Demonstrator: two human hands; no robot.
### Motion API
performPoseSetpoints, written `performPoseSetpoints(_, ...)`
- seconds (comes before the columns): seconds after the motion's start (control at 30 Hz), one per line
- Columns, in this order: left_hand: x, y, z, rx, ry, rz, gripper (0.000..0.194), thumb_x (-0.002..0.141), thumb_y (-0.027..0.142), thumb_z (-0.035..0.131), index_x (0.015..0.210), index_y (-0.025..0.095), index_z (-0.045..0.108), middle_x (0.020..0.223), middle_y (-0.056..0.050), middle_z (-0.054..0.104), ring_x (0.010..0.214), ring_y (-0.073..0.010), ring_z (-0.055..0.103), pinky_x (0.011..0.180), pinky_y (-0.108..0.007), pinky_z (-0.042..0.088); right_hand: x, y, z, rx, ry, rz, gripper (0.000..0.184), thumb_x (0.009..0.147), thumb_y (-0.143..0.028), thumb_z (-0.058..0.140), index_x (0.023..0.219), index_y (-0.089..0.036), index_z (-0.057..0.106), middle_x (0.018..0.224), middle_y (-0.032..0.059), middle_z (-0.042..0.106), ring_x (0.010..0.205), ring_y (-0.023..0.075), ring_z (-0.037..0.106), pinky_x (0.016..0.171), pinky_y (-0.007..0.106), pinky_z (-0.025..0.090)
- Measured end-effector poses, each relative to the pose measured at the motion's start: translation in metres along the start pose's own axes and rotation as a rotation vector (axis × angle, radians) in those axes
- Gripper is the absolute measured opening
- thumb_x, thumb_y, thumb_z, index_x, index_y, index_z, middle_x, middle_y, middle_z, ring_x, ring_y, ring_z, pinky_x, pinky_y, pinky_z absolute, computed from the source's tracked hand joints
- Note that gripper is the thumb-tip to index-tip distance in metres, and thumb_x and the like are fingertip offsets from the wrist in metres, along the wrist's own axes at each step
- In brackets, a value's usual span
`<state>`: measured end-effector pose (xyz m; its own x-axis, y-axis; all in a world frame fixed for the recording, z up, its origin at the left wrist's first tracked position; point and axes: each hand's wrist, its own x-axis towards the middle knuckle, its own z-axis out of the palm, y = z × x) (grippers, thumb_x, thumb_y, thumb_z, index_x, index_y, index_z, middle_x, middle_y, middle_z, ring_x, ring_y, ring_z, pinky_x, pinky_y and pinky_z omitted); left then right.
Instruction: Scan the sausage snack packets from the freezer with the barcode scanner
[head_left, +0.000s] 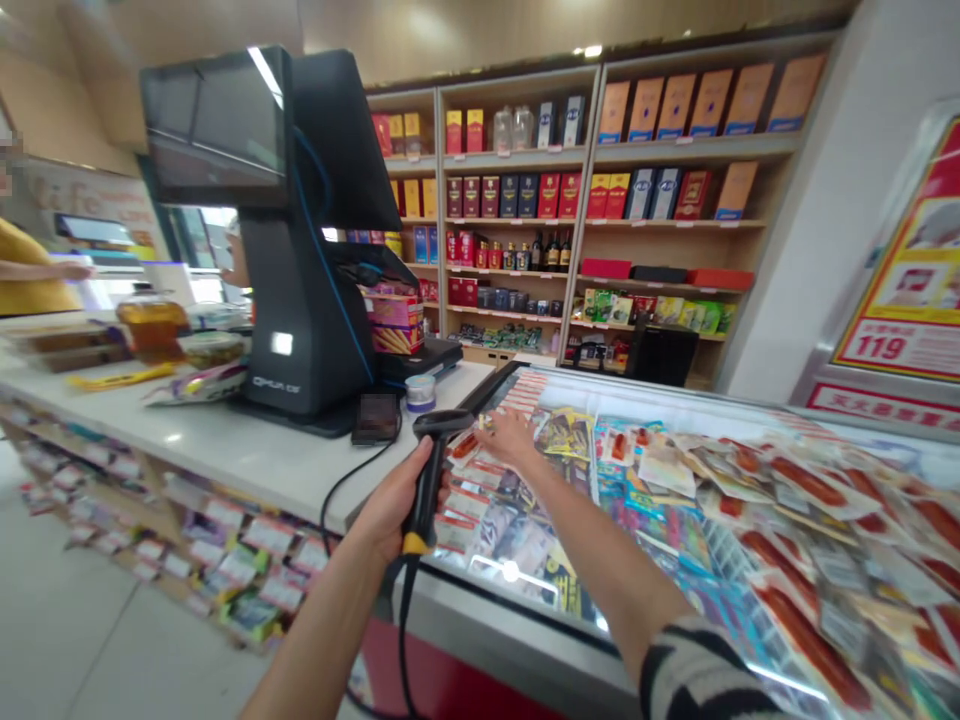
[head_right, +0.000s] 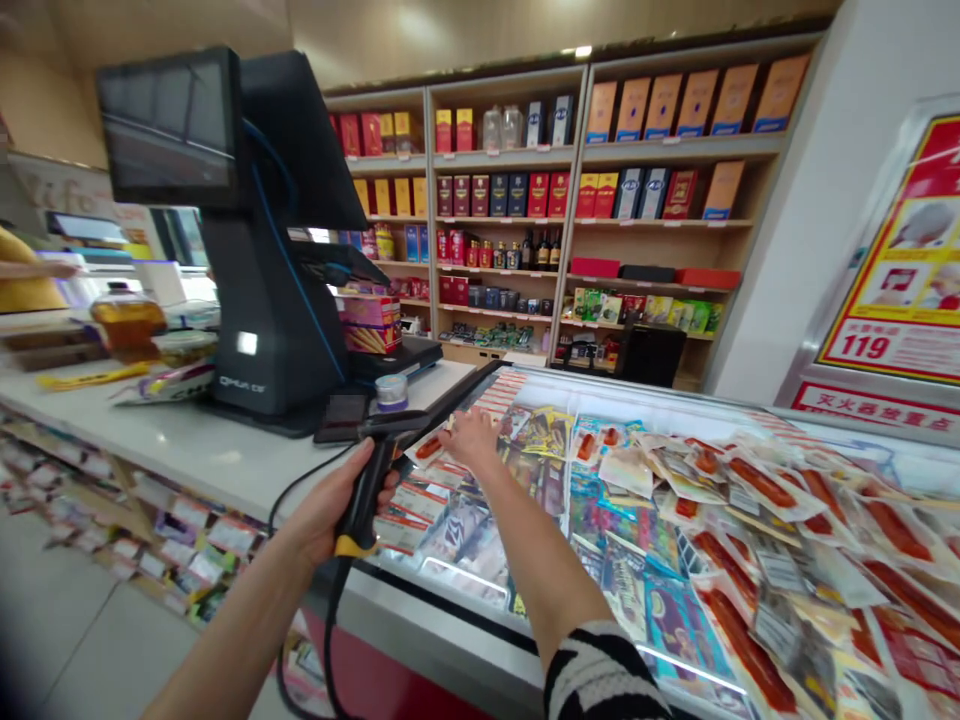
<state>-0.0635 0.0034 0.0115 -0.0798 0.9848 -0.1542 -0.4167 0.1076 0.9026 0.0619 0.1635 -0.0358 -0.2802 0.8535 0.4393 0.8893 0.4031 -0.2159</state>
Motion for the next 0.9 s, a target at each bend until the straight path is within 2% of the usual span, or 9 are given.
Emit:
performPoseSetpoints(0.07,0.001,0.000,-0.006,0.000,0.003,0.008,0.029,0.071,0.043,0.048,0.076,0.015,0.052,0.052,0.001,0.053,0.039,-0.0067,0.047,0.036,-0.017,0.037,0.014,-0.019,0.016,0.029,-0.057,-0.002,0.055,0.069,-0.062,0.037,0.112,-0.030,0.046,0.126,0.0090,0.032,0.111,0.0350,0.025,0.082,0.055,0.020)
performPoseSetpoints(0.13,0.003,0.000,-0.009,0.004,0.006,0.002,0.029,0.072,0.043,0.048,0.078,0.015,0.052,0.052,0.001,0.053,0.039,-0.0067,0.047,0.036,-0.017,0.037,0.023,-0.026,0.025,0.045,-0.146,0.017,0.056,0.067,-0.065,0.037,0.109,-0.030,0.049,0.126,0.0095,0.032,0.112,0.0393,0.022,0.080,0.060,0.016)
performPoseSetpoints(0.27,0.006,-0.002,-0.012,0.000,-0.010,-0.012,0.028,0.072,0.043,0.048,0.078,0.015,0.053,0.051,0.002,0.052,0.038,-0.0068,0.047,0.035,-0.017,0.037,0.023,-0.015,0.022,0.009,-0.276,-0.075,0.043,0.072,-0.056,0.036,0.101,-0.032,0.056,0.117,0.0065,0.043,0.109,0.0360,0.028,0.080,0.059,0.019)
performPoseSetpoints(0.4,0.007,-0.008,-0.007,-0.007,-0.065,-0.023,0.033,0.070,0.046,0.050,0.072,0.013,0.054,0.050,0.000,0.052,0.037,-0.0065,0.046,0.036,-0.017,0.037,-0.007,0.011,0.000,-0.004,-0.294,-0.226,0.033,0.072,-0.046,0.044,0.102,-0.037,0.054,0.117,-0.0001,0.044,0.111,0.0267,0.030,0.083,0.048,0.028)
performPoseSetpoints(0.5,0.001,-0.012,0.003,-0.002,-0.087,-0.009,0.032,0.069,0.045,0.051,0.073,0.013,0.054,0.050,0.000,0.052,0.038,-0.0072,0.047,0.036,-0.018,0.038,-0.042,0.035,-0.018,-0.007,-0.297,-0.352,0.034,0.072,-0.040,0.045,0.104,-0.034,0.053,0.117,0.0002,0.046,0.109,0.0221,0.036,0.084,0.039,0.032)
performPoseSetpoints(0.6,-0.007,-0.013,0.016,0.011,-0.106,0.016,0.031,0.069,0.044,0.052,0.075,0.014,0.053,0.051,0.001,0.052,0.039,-0.0074,0.048,0.035,-0.017,0.037,-0.069,0.057,-0.030,0.048,-0.306,-0.371,0.033,0.075,-0.036,0.043,0.106,-0.030,0.053,0.114,0.0003,0.050,0.104,0.0180,0.043,0.084,0.031,0.033)
performPoseSetpoints(0.7,-0.014,-0.010,0.026,0.042,-0.126,0.011,0.032,0.070,0.045,0.049,0.072,0.013,0.053,0.049,0.000,0.052,0.038,-0.0075,0.047,0.035,-0.018,0.037,-0.077,0.069,-0.036,0.123,-0.245,-0.268,0.033,0.078,-0.037,0.038,0.107,-0.028,0.051,0.107,-0.0005,0.055,0.097,0.0147,0.049,0.082,0.026,0.035)
performPoseSetpoints(0.8,-0.019,-0.007,0.030,0.041,-0.139,0.011,0.030,0.072,0.044,0.048,0.076,0.014,0.053,0.051,0.001,0.052,0.039,-0.0074,0.047,0.035,-0.017,0.037,-0.065,0.067,-0.038,0.079,-0.123,0.001,0.036,0.077,-0.043,0.036,0.104,-0.024,0.051,0.101,0.0033,0.058,0.094,0.0176,0.051,0.078,0.028,0.037)
performPoseSetpoints(0.9,-0.021,-0.007,0.032,0.046,-0.134,0.012,0.030,0.072,0.043,0.048,0.079,0.015,0.053,0.052,0.001,0.053,0.039,-0.0073,0.047,0.035,-0.017,0.037,-0.048,0.054,-0.034,0.011,-0.083,0.264,0.048,0.074,-0.054,0.033,0.105,-0.020,0.048,0.097,0.0093,0.058,0.091,0.0243,0.052,0.073,0.036,0.038)
